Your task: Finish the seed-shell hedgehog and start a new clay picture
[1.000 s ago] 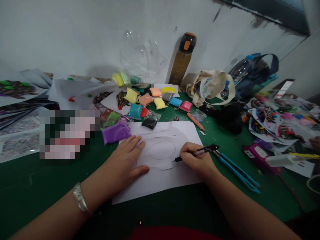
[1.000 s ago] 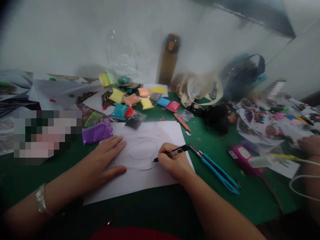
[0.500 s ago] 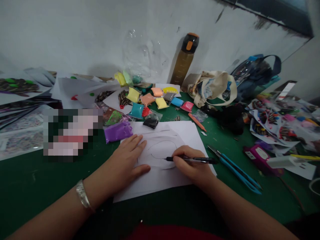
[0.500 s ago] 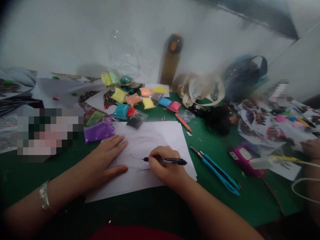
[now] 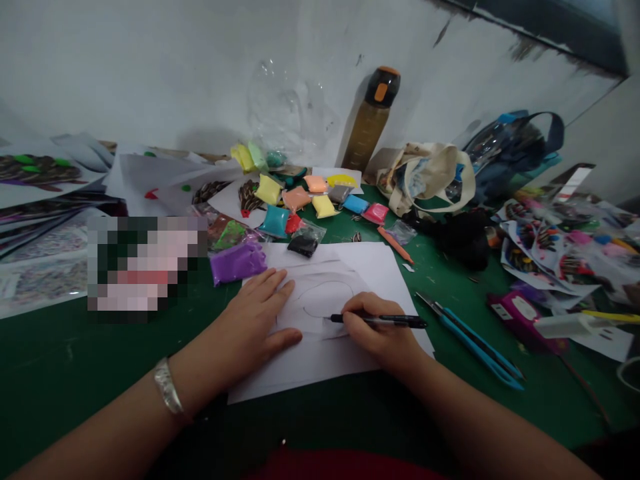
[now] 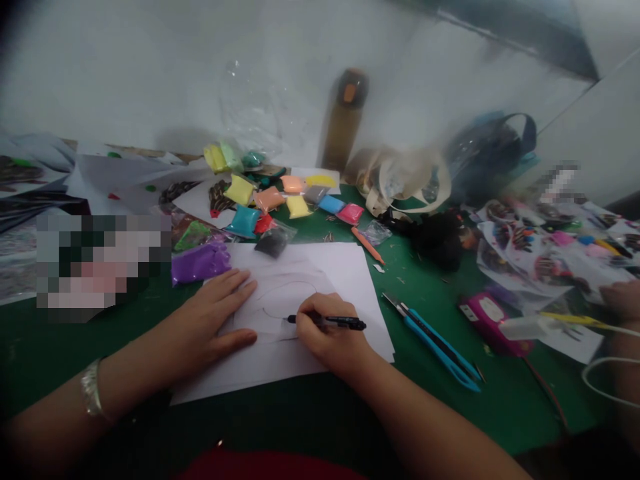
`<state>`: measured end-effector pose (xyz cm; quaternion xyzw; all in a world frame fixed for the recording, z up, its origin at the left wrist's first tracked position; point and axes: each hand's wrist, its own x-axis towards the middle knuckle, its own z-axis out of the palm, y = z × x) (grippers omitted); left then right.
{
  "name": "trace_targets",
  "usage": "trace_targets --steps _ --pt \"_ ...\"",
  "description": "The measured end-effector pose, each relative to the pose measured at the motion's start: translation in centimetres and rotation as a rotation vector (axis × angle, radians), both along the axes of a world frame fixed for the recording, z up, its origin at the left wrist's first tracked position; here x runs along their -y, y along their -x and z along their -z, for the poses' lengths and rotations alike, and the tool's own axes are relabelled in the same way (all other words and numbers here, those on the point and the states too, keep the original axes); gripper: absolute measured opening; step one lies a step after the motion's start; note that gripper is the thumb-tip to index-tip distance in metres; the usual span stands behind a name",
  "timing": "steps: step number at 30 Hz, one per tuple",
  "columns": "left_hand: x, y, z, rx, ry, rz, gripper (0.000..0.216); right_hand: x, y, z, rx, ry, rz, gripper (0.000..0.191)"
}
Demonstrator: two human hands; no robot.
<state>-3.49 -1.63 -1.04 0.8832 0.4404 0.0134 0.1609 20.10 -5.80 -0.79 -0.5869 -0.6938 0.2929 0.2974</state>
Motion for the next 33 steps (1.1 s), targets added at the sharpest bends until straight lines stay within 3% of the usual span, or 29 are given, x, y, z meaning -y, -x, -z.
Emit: trace_targets --steps 10,33 --pt "0.01 0.05 0.15 -0.004 0.005 -0.002 0.071 -0.13 -0.51 -0.44 -0.104 0.046 -0.042 0.013" --pt "-0.07 0.18 0.42 0.017 -0.010 -0.002 0.071 -0.02 -0.31 -0.24 -0.045 0.047 -0.074 0.013"
